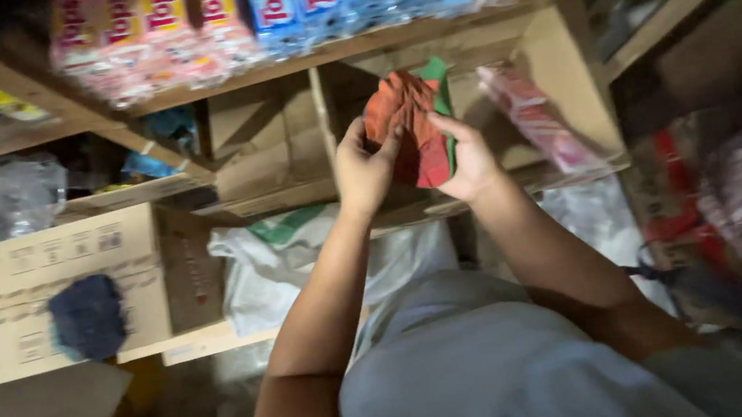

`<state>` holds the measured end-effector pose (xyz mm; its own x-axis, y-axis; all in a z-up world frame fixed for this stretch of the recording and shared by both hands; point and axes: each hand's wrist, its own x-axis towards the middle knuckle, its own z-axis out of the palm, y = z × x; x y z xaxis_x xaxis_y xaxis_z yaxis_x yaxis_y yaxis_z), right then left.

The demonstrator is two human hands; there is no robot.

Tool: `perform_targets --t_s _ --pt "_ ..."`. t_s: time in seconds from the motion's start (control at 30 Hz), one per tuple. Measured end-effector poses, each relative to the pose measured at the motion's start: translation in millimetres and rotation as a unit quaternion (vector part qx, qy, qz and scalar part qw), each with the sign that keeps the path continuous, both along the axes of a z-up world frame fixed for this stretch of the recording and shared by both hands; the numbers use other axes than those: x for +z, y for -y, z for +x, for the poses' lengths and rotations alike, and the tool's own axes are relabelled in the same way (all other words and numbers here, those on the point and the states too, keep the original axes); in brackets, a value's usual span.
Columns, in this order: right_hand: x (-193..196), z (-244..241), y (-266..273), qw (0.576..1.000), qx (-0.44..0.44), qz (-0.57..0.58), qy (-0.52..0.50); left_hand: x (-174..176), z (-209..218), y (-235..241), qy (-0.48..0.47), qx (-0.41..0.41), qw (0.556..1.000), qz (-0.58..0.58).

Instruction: The person wipes down several individual packages of cleaning supplies or tissues using a cloth before placing them back onto a wooden storage shelf or into an open cardboard box.

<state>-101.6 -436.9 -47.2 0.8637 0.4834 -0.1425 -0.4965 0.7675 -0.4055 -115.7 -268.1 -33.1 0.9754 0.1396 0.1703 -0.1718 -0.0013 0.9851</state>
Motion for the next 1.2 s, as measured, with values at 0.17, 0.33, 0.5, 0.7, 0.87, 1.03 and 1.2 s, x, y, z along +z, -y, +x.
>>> perform_targets --t_s 0.17,0.33,0.5,0.7,0.87,1.03,1.2 --pt "-6 12 119 0.996 -0.074 -0.030 0.042 -76 25 84 0.034 0.052 0.995 0.083" --pt "5 20 218 0.981 -0.163 -0.062 0.082 -132 46 175 -0.193 -0.107 0.944 0.245" --pt "0 18 280 0.955 -0.204 -0.098 0.192 -209 89 257 -0.258 -0.361 0.794 0.416" --pt "-10 18 303 0.955 -0.221 -0.093 0.176 -230 93 307 -0.248 -0.403 0.878 -0.077" --pt "-15 23 307 0.964 -0.184 -0.107 0.158 -148 65 279 -0.351 -0.325 0.847 -0.231" --pt "-12 29 296 0.968 -0.167 -0.101 0.159 -129 48 220 -0.453 -0.217 0.759 -0.413" --pt "-22 36 275 0.970 -0.164 -0.134 0.123 -120 28 172 -0.460 -0.192 0.712 -0.495"
